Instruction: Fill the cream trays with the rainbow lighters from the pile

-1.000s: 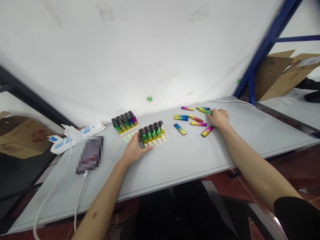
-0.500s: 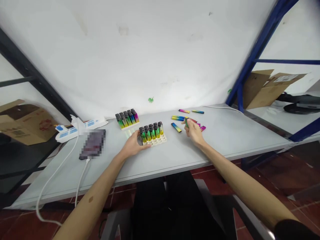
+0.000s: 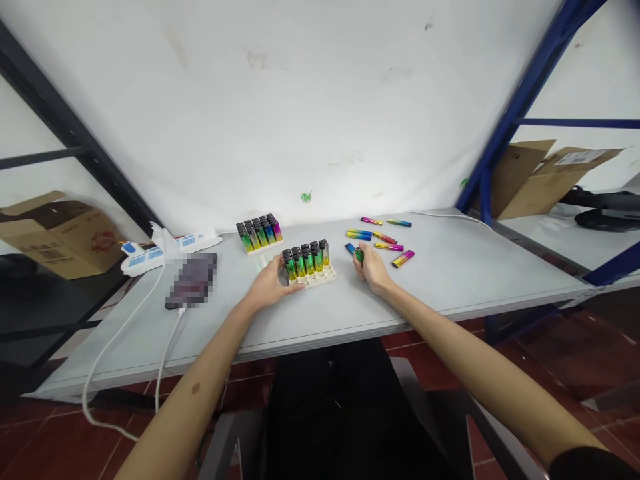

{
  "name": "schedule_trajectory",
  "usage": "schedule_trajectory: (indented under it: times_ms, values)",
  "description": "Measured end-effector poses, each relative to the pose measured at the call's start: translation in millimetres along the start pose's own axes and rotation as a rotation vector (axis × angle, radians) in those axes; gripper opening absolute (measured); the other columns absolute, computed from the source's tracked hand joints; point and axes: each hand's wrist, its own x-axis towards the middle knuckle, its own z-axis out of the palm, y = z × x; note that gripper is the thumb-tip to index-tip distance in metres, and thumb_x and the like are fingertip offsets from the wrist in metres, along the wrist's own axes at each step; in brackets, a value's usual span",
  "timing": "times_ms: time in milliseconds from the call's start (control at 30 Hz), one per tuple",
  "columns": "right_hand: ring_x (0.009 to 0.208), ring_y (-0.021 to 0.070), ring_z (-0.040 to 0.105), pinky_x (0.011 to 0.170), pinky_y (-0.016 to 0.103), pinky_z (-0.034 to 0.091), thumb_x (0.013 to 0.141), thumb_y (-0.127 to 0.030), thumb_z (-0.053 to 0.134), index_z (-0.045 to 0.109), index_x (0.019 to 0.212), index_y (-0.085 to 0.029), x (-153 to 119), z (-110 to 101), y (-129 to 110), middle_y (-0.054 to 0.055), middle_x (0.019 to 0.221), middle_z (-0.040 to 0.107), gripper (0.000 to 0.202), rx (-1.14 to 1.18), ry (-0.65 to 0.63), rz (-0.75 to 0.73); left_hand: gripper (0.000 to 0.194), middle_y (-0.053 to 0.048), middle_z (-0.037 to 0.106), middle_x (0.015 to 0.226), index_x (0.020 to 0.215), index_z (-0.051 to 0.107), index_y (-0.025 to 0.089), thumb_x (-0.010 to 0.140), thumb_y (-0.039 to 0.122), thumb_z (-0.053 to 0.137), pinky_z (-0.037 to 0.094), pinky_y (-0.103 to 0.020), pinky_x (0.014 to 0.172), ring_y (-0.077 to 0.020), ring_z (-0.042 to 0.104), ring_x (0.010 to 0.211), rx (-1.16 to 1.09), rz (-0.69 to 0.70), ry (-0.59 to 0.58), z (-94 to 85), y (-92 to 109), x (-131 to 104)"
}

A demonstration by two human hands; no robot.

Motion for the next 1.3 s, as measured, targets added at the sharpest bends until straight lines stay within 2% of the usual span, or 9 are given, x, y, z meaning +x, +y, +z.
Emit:
schedule_trajectory:
  times_ms: [367,567,700,767,867,933,1000,1167,1300]
  values:
    - [0.04,0.0093,0.017,0.04,0.026,0.016,0.089,-0.078,0.033,0.031,0.054,-0.025,0.0,-0.5,-0.1,-0.006,0.047,0.022,0.063,0.129,0.061,0.047,0.087,-0.015,0.056,0.143,0.138,0.043,0.018,0.068,0.058,0.078,0.045,-0.046,0.109,-0.0339,0.054,0.132,0.031,0.036,0.015,0.2,0.5,0.2]
    - [0.041,0.0097,0.016,0.041,0.026,0.014,0.095,-0.061,0.034,0.031,0.053,-0.025,0.0,-1.5,-2.5,-0.005,0.048,0.023,0.055,0.158,0.037,0.046,0.087,-0.015,0.057,0.141,0.136,0.044,0.018,0.067,0.06,0.078,0.046,-0.046,0.107,-0.0343,0.056,0.129,0.053,0.019,0.016,-0.5,2.2,0.4]
    - [0.041,0.0103,0.017,0.041,0.027,0.014,0.095,-0.062,0.032,0.032,0.055,-0.025,0.2,-0.8,0.0,-0.005,0.048,0.023,0.055,0.15,0.046,0.048,0.09,-0.015,0.058,0.14,0.139,0.042,0.018,0.067,0.06,0.078,0.046,-0.046,0.107,-0.0345,0.055,0.13,0.057,0.016,0.02,0.3,-0.4,1.2]
    - [0.042,0.0113,0.024,0.042,0.028,0.02,0.094,-0.066,0.03,0.04,0.059,-0.024,1.7,1.3,1.9,-0.004,0.05,0.03,0.056,0.136,0.067,0.014,0.091,-0.014,0.058,0.14,0.139,0.042,0.018,0.068,0.061,0.078,0.046,-0.046,0.107,-0.0345,0.055,0.129,0.057,0.026,0.02,1.0,-1.7,1.9]
    - [0.053,0.0141,0.043,0.051,0.028,0.036,0.094,-0.066,0.032,0.055,0.075,-0.022,7.8,6.7,1.4,-0.001,0.061,0.047,0.053,0.083,0.103,-0.111,0.088,-0.013,0.058,0.139,0.139,0.042,0.019,0.07,0.062,0.075,0.046,-0.047,0.106,-0.0344,0.055,0.128,0.079,0.024,0.025,2.5,-3.0,3.4]
    - [0.069,0.0161,0.053,0.066,0.029,0.044,0.093,-0.061,0.043,0.059,0.082,-0.021,13.7,11.2,-2.4,0.002,0.075,0.058,0.044,0.007,0.124,-0.223,0.086,-0.014,0.057,0.139,0.139,0.042,0.019,0.072,0.062,0.074,0.045,-0.048,0.107,-0.035,0.053,0.129,0.107,0.015,0.037,4.0,-4.0,4.2]
    - [0.08,0.0174,0.056,0.076,0.03,0.045,0.088,-0.055,0.056,0.062,0.085,-0.02,19.2,15.2,-7.7,0.003,0.086,0.064,0.036,-0.084,0.123,-0.322,0.085,-0.014,0.057,0.137,0.139,0.042,0.019,0.073,0.062,0.073,0.044,-0.049,0.107,-0.0354,0.051,0.13,0.131,0.014,0.053,5.6,-5.4,4.6]
    - [0.067,0.0153,0.05,0.064,0.03,0.041,0.08,-0.048,0.07,0.068,0.09,-0.02,25.4,19.2,-12.4,0.001,0.081,0.061,0.03,-0.104,0.033,-0.361,0.081,-0.013,0.058,0.133,0.139,0.043,0.02,0.075,0.062,0.071,0.046,-0.048,0.104,-0.0348,0.052,0.127,0.164,0.024,0.08,8.7,-8.3,4.2]
    - [0.066,0.0157,0.052,0.064,0.03,0.041,0.079,-0.046,0.071,0.062,0.083,-0.021,26.6,20.3,-5.0,0.0,0.076,0.061,0.027,-0.15,0.008,-0.327,0.079,-0.013,0.057,0.134,0.137,0.045,0.02,0.075,0.062,0.071,0.045,-0.046,0.105,-0.0347,0.051,0.128,0.167,0.018,0.086,9.0,-6.4,4.4]
